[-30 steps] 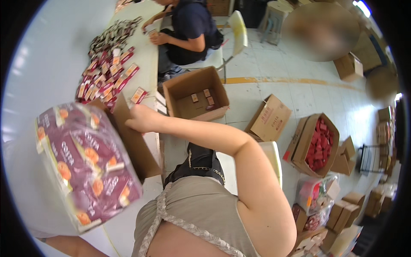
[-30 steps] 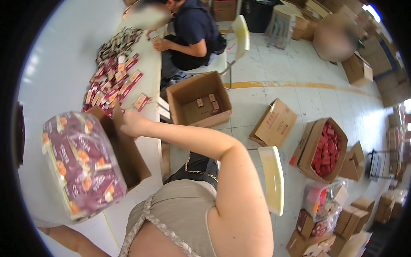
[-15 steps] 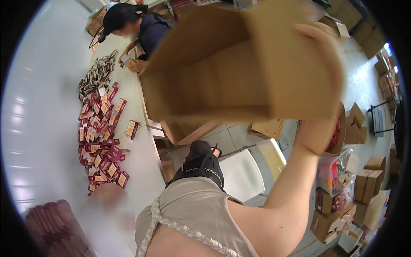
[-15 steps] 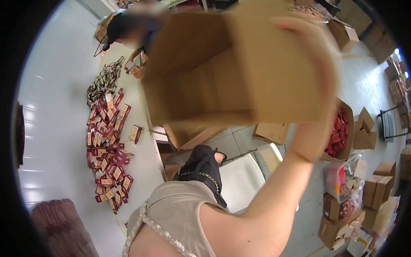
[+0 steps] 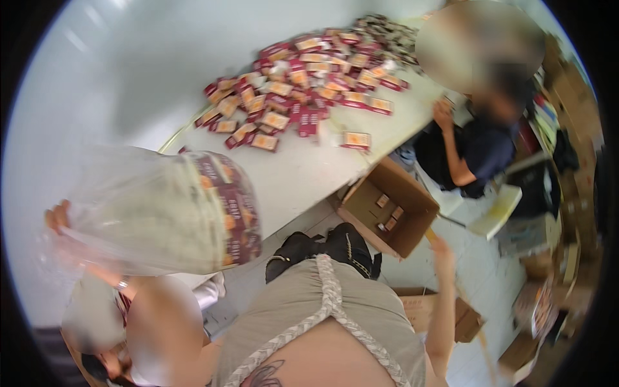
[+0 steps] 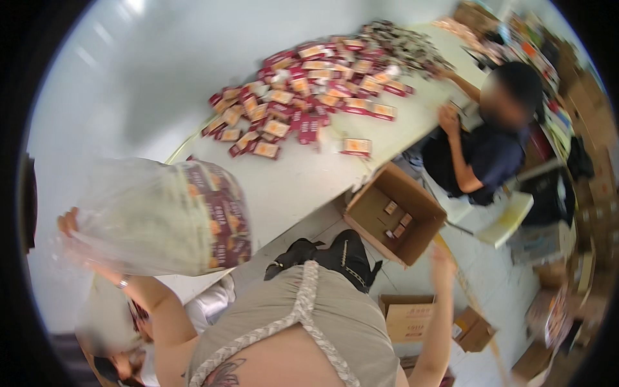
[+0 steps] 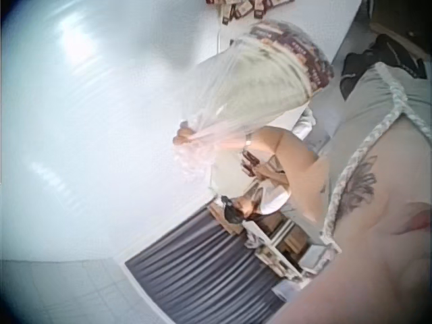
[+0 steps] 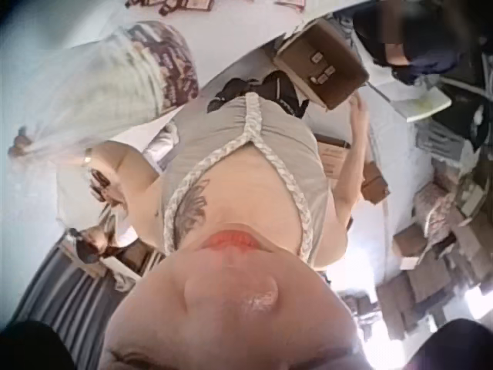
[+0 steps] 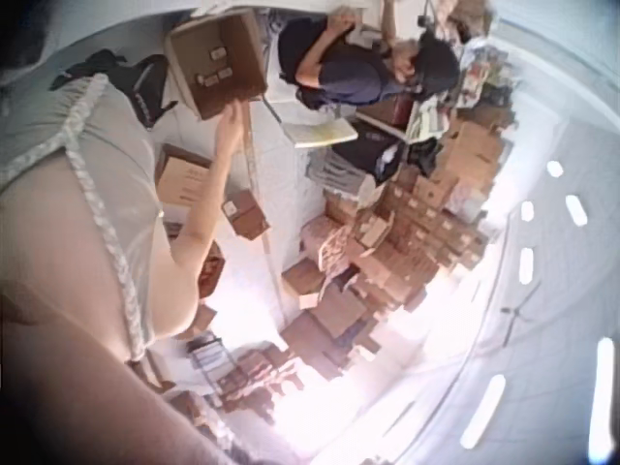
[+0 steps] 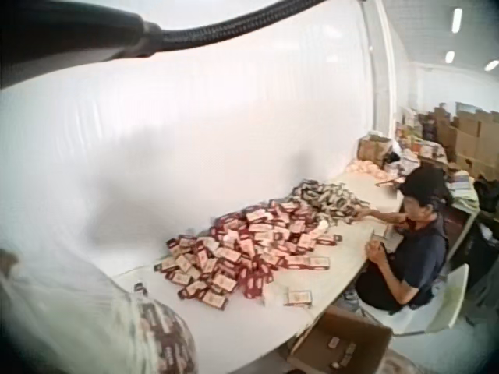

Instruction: The person repeatedly picks up small rectangular boxes from a large pile on a table, opens them, and places them into a larger cardboard box. The process is continuous and repetitive, with the person handling the boxes one at a time.

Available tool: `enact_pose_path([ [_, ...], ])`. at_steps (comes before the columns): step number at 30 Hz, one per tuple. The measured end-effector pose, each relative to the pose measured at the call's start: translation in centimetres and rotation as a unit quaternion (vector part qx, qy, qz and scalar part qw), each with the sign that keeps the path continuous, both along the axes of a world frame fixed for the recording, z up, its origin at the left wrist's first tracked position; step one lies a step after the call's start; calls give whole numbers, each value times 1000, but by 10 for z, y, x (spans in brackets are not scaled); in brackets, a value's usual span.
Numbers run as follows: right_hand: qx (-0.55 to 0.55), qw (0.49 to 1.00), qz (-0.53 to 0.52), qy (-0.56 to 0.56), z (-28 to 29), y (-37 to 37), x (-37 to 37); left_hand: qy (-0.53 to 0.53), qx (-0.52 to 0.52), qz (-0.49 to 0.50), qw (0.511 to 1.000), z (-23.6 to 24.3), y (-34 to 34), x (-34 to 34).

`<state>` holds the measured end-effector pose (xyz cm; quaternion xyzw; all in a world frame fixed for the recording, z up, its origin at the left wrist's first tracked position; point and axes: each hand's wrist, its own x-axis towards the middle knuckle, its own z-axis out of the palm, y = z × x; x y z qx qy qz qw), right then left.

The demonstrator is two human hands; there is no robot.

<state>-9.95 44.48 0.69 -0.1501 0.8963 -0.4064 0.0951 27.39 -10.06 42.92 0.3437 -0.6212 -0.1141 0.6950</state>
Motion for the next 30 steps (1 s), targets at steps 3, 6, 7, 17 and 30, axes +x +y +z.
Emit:
enact_pose_path([
  [3,51,956,281,63,119,-253,39,3,11,-65,998,-56,-34,71],
  [6,-26,885,463,46,120,-401,54,209,58,-338,916,-95,-35,122],
  [7,-40,853,519,29,115,-449,66,238,67,-278,928,-104,-28,130],
  [17,-78,632,709,302,-18,-784,322,302,161,-415,843,-119,-45,177],
  [30,19,722,638,269,21,-841,58,-59,299,-122,944,-175,-313,148],
])
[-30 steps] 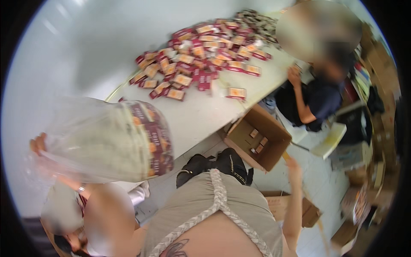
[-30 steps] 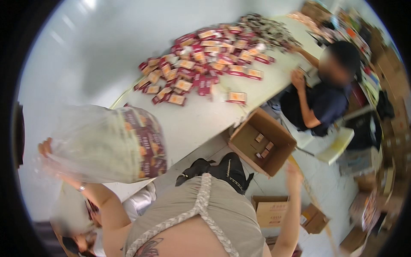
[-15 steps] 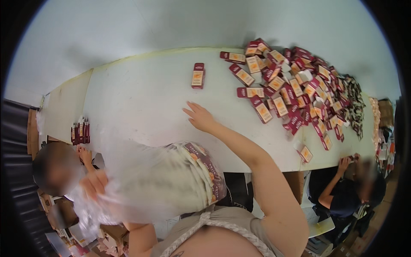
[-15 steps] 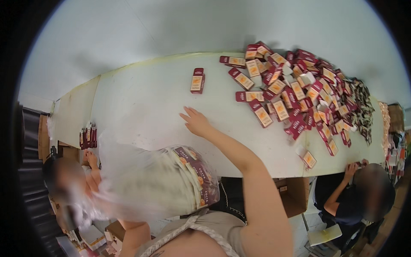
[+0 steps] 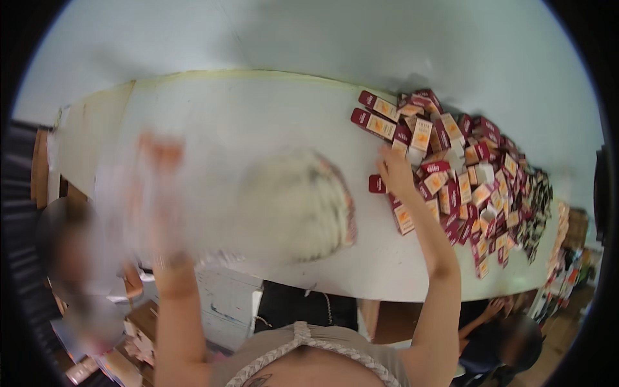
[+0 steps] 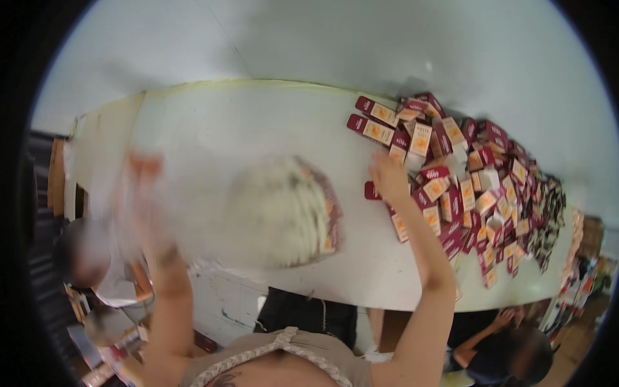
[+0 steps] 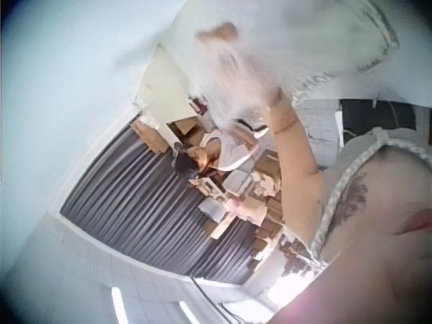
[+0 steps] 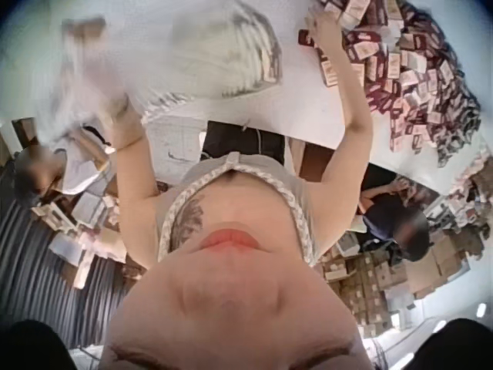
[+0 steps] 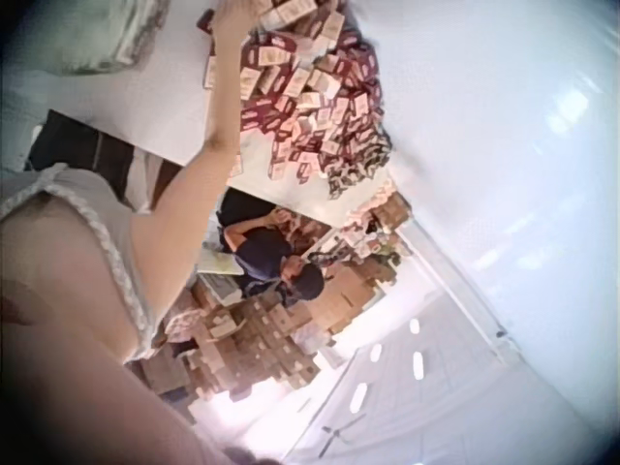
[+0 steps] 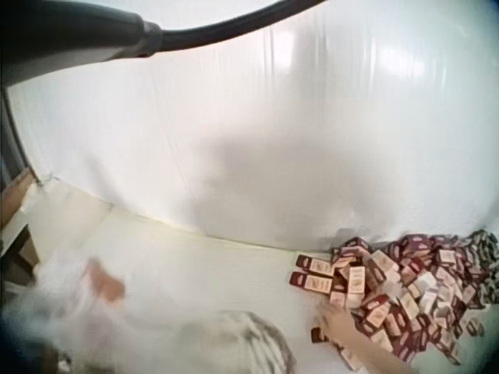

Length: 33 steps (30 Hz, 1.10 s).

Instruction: The person repeatedly picks up small rectangular boxes from a large pile on a table, opens them, and places them into a larger cardboard box. The process is continuous and repetitive, with the person handling the boxes one at a time.

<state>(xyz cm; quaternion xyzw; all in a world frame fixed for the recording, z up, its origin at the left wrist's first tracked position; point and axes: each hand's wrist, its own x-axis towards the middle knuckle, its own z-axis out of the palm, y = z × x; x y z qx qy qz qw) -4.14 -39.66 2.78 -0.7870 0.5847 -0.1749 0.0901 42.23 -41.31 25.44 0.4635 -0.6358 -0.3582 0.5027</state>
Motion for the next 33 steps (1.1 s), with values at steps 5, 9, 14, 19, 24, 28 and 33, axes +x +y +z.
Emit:
enact_pose_path([
  [5,309,854,-106,-405,5,57,21,-517,49,43,854,-115,-284,-64],
  [9,266,923,-154,-231,7,47,47,-372,-37,113,920,-122,-165,-75],
  [14,-116,905,-292,-287,2,-24,11,-515,97,221,823,-199,-25,39],
  [19,-62,962,-227,-141,-28,-65,5,-440,126,176,872,-229,-31,57],
  [24,-117,908,-283,-284,65,-68,19,-457,-84,228,856,-147,-65,32],
  [28,-97,837,-317,-436,197,-95,35,-180,-88,287,937,-28,-142,-13],
  [33,-133,665,-146,-720,313,-181,11,-35,-208,256,943,106,-224,-53],
])
